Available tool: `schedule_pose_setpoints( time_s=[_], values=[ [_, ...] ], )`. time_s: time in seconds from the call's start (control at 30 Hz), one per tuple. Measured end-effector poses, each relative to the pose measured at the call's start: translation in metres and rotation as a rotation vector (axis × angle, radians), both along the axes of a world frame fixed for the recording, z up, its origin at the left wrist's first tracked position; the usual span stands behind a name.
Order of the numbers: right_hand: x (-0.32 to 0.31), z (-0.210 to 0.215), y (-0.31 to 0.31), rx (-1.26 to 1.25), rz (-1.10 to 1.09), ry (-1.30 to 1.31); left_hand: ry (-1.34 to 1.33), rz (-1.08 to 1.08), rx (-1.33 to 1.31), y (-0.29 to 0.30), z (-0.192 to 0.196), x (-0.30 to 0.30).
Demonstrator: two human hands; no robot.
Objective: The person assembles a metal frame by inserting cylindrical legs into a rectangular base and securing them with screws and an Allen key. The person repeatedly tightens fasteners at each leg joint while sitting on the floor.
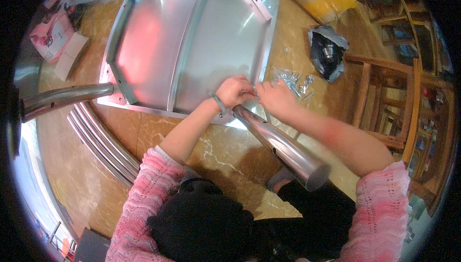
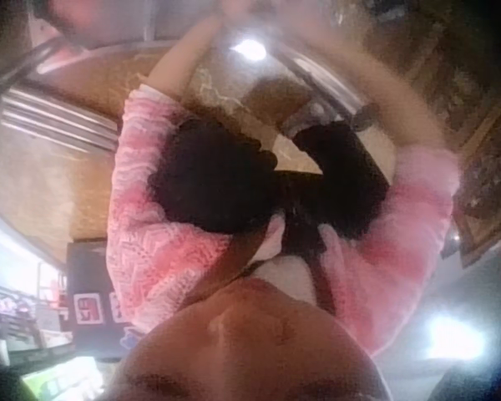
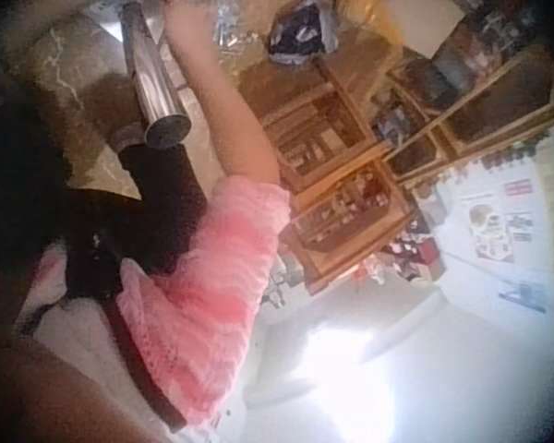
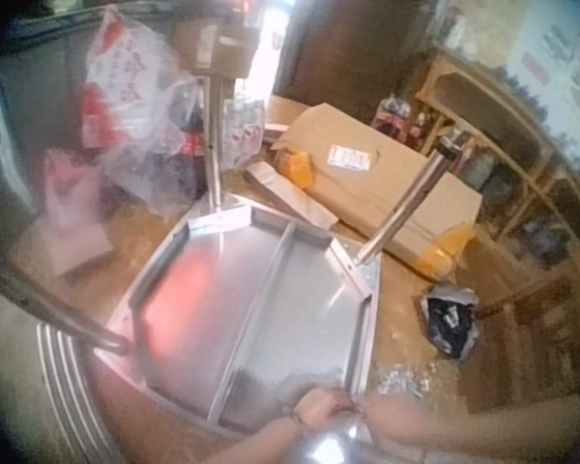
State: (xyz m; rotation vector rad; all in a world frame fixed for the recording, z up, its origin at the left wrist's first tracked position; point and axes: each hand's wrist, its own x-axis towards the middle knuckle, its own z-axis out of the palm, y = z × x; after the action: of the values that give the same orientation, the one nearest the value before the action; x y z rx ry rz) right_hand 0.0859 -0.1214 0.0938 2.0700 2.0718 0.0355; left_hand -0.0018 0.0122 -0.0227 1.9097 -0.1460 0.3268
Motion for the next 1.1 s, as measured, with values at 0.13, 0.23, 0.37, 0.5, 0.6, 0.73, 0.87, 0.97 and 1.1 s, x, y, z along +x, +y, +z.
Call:
schedule_pose_setpoints(
  time_s=[0.13, 0.23, 0.37, 0.5, 0.6, 0.73, 0.87, 0.97, 1.1],
  values=[
    [0.024, 0.001, 0.01, -0.243, 0.41, 0.016, -0.03, -0.009, 0.03, 0.0, 0.001, 0.002],
    [0.037, -0.007, 0.014, -0.348, 0.552, 0.055, -0.018, 0.006, 0.07, 0.001, 0.001, 0.0],
    [0.037, -0.013, 0.007, -0.313, 0.417, 0.236, -0.035, 0.004, 0.136, 0.0, 0.003, 0.001],
    [0.028, -0.012, 0.004, -0.245, 0.114, 0.19, 0.046, -0.03, 0.088, 0.009, 0.013, 0.004],
    [0.01, -0.009, -0.007, -0.037, -0.112, 0.429, 0.065, 0.222, -0.272, 0.013, 0.025, -0.018],
    [-0.039, -0.01, -0.053, -0.067, -0.735, 0.796, 0.183, 0.573, -0.18, 0.011, 0.028, -0.069],
    [-0.088, -0.021, -0.088, 0.117, -1.203, 1.52, 0.154, 0.723, -0.11, -0.023, 0.022, -0.104],
    [-0.103, -0.026, -0.095, -0.12, -0.78, 0.472, 0.088, 0.666, 0.027, -0.041, 0.018, -0.116],
    [-0.109, -0.041, -0.088, 0.119, -1.033, 0.7, 0.013, 0.601, 0.146, -0.05, 0.014, -0.121]
  ],
)
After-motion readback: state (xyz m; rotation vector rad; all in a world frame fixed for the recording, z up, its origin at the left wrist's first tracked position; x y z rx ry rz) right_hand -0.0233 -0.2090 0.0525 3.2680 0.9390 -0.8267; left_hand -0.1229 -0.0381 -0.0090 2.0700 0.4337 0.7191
